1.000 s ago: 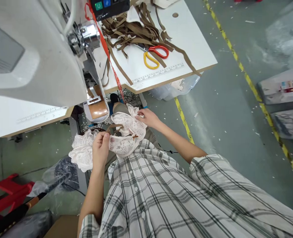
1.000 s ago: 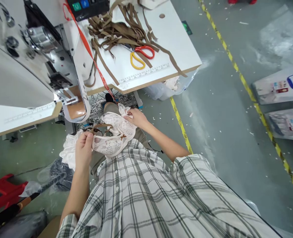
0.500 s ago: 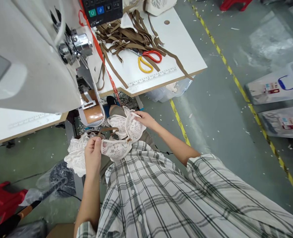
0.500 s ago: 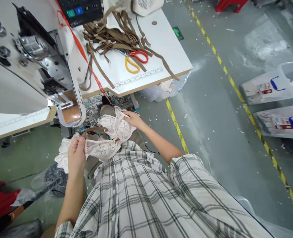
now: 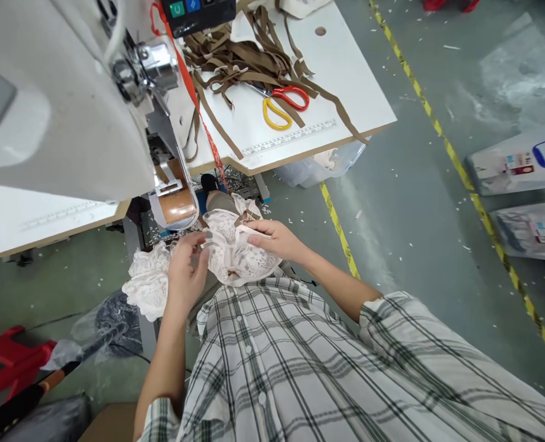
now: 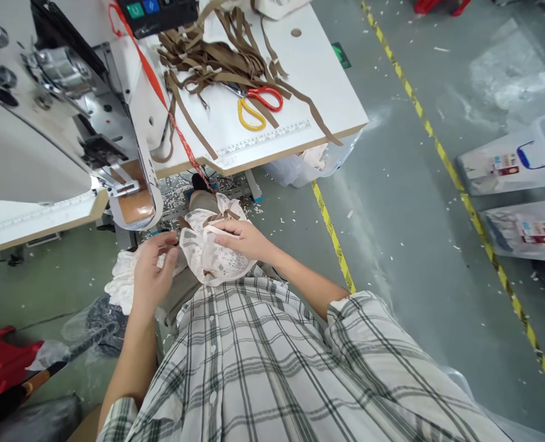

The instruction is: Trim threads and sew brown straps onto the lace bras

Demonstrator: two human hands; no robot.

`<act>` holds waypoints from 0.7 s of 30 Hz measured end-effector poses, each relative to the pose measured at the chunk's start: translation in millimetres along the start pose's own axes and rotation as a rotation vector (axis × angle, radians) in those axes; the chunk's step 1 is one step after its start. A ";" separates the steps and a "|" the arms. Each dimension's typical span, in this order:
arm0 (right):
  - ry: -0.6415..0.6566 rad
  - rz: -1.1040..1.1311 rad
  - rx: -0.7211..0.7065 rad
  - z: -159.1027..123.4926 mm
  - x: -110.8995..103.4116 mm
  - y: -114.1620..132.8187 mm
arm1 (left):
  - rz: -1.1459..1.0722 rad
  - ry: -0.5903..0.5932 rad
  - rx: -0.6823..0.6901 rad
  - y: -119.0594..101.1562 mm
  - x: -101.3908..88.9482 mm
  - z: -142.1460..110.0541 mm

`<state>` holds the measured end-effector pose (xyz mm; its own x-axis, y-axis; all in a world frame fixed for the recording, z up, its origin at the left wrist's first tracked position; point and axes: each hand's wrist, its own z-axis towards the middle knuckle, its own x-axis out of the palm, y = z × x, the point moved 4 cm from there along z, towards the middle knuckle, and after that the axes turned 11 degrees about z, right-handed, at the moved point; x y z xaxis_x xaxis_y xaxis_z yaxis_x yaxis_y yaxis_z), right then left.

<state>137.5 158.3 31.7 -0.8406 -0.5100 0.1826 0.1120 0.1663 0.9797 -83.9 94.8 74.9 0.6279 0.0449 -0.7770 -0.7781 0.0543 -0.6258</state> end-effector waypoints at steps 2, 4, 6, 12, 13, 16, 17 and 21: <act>0.080 -0.022 -0.012 -1.1 11.5 10.5 | -0.049 0.045 0.190 -23.0 -1.5 6.0; 0.144 -0.096 -0.051 -1.6 20.9 18.8 | -0.052 0.131 0.329 -38.8 -1.7 11.7; 0.158 -0.239 -0.157 -1.8 27.3 25.7 | 0.003 0.196 0.408 -45.7 -2.0 16.1; -0.097 -0.794 -0.697 -6.6 37.5 38.7 | 0.291 -0.099 0.451 -40.6 -9.3 9.8; -0.137 -0.793 -0.759 -7.9 38.9 39.3 | 0.330 -0.184 0.480 -41.2 -10.0 5.2; -0.208 -0.708 -0.848 -10.1 42.8 39.2 | 0.367 -0.405 0.587 -45.8 -9.9 -9.4; -0.221 -0.677 -0.861 -10.6 44.1 39.0 | 0.357 -0.445 0.601 -47.0 -9.4 -12.7; -0.222 -0.602 -0.875 -11.7 48.9 38.1 | 0.319 -0.497 0.578 -48.5 -8.0 -18.2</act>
<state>106.8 129.8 79.0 -0.9513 -0.1280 -0.2804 -0.0856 -0.7643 0.6392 -51.4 73.7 110.2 0.4165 0.5740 -0.7050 -0.8753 0.4627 -0.1403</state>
